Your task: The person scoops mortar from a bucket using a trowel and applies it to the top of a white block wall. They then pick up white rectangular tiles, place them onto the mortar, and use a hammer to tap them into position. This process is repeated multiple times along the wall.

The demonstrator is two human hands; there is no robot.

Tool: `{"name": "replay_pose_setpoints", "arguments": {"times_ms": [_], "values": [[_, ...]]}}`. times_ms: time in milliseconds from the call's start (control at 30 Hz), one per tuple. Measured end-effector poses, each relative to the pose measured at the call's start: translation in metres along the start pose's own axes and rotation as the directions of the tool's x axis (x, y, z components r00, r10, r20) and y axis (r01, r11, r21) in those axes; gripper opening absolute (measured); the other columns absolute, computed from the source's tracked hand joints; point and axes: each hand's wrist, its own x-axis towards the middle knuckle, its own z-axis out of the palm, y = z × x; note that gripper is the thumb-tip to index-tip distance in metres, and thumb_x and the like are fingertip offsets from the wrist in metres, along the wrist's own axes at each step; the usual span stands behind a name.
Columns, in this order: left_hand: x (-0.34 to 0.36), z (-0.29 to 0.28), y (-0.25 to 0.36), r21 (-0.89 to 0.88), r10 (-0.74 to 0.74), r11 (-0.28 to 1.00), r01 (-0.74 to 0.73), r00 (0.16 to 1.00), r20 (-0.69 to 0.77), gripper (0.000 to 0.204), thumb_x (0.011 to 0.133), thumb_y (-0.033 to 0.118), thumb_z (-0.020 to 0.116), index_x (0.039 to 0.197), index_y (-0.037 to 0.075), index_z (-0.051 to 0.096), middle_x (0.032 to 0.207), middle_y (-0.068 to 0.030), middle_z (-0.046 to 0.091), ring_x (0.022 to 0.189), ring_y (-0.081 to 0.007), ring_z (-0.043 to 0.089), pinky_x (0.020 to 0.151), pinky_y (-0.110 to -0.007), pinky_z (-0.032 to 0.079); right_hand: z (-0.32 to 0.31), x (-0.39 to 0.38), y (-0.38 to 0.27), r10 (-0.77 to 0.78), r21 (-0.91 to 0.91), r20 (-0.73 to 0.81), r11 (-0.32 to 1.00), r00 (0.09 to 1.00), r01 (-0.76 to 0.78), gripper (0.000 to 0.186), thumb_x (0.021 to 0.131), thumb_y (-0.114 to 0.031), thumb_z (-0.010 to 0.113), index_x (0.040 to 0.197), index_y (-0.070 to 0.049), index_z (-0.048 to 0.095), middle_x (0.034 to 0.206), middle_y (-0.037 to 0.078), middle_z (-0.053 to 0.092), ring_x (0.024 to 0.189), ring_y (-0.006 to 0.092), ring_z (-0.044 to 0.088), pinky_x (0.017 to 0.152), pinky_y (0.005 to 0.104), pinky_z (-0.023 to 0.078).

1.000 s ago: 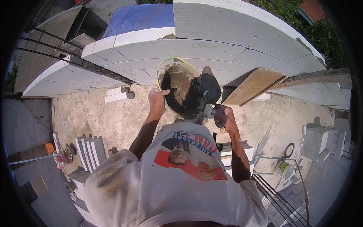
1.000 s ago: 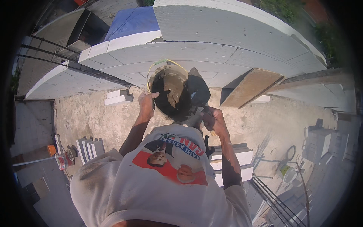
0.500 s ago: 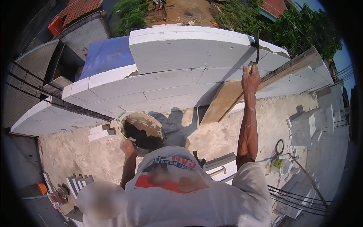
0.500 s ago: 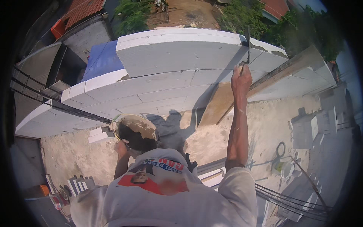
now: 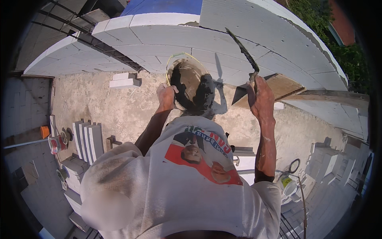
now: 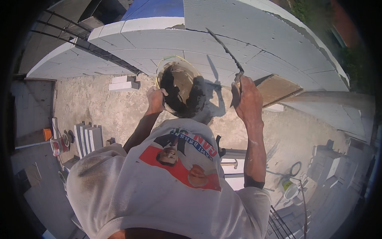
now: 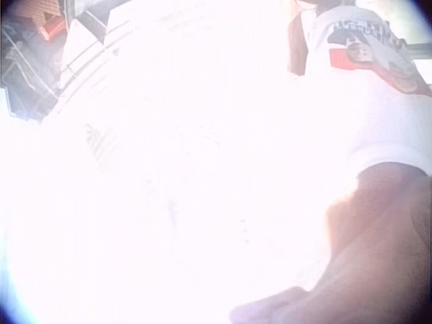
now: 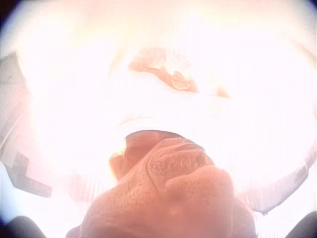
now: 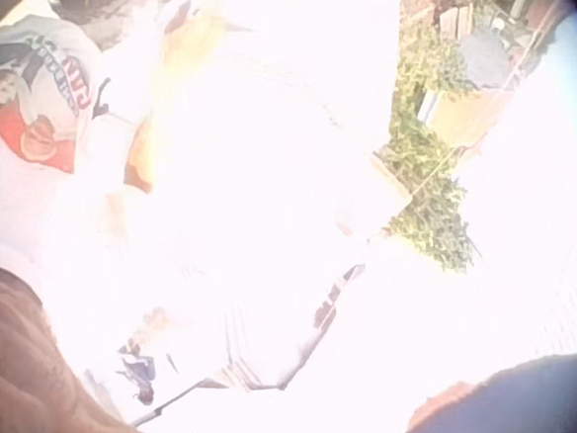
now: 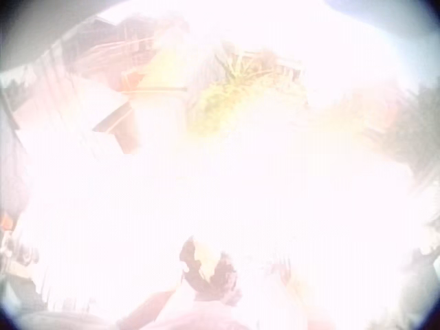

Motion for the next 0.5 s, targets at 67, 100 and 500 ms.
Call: {"name": "replay_pose_setpoints", "arguments": {"times_ms": [67,100,500], "values": [[-0.01,0.001,0.01,0.066,0.024,0.998,-0.024,1.0,0.011,0.033,0.067,-0.011,0.066,0.073,0.011,0.043,0.061,0.0014,0.045,0.046,-0.0127,0.039,0.042,-0.033,0.031,0.017,-0.011,-0.023,0.079,0.03,0.278,0.995,0.957,-0.091,0.027,0.096,-0.021,0.066,0.113,0.0,0.064,0.101,0.021,0.071,0.09,0.0431,0.069,0.076,0.0501,0.054],[-0.015,0.006,0.014,0.073,0.06,0.995,-0.064,0.997,0.045,0.032,0.066,-0.011,0.066,0.074,0.012,0.044,0.062,0.001,0.045,0.046,-0.0126,0.039,0.043,-0.033,0.031,0.03,-0.018,-0.029,0.172,-0.014,0.415,0.983,0.893,-0.182,0.026,0.095,-0.021,0.067,0.112,-0.001,0.066,0.097,0.02,0.072,0.091,0.0433,0.07,0.076,0.05,0.055],[-0.01,0.04,0.021,0.186,0.335,0.914,-0.361,0.929,0.158,0.039,0.065,-0.015,0.064,0.067,0.011,0.036,0.066,0.0025,0.038,0.056,-0.0105,0.039,0.044,-0.032,0.035,0.162,-0.067,-0.011,-0.116,-0.167,0.717,0.929,0.688,0.331,0.012,0.087,-0.011,0.063,0.091,-0.003,0.07,0.088,0.022,0.073,0.082,0.0349,0.076,0.068,0.0464,0.061]]}}
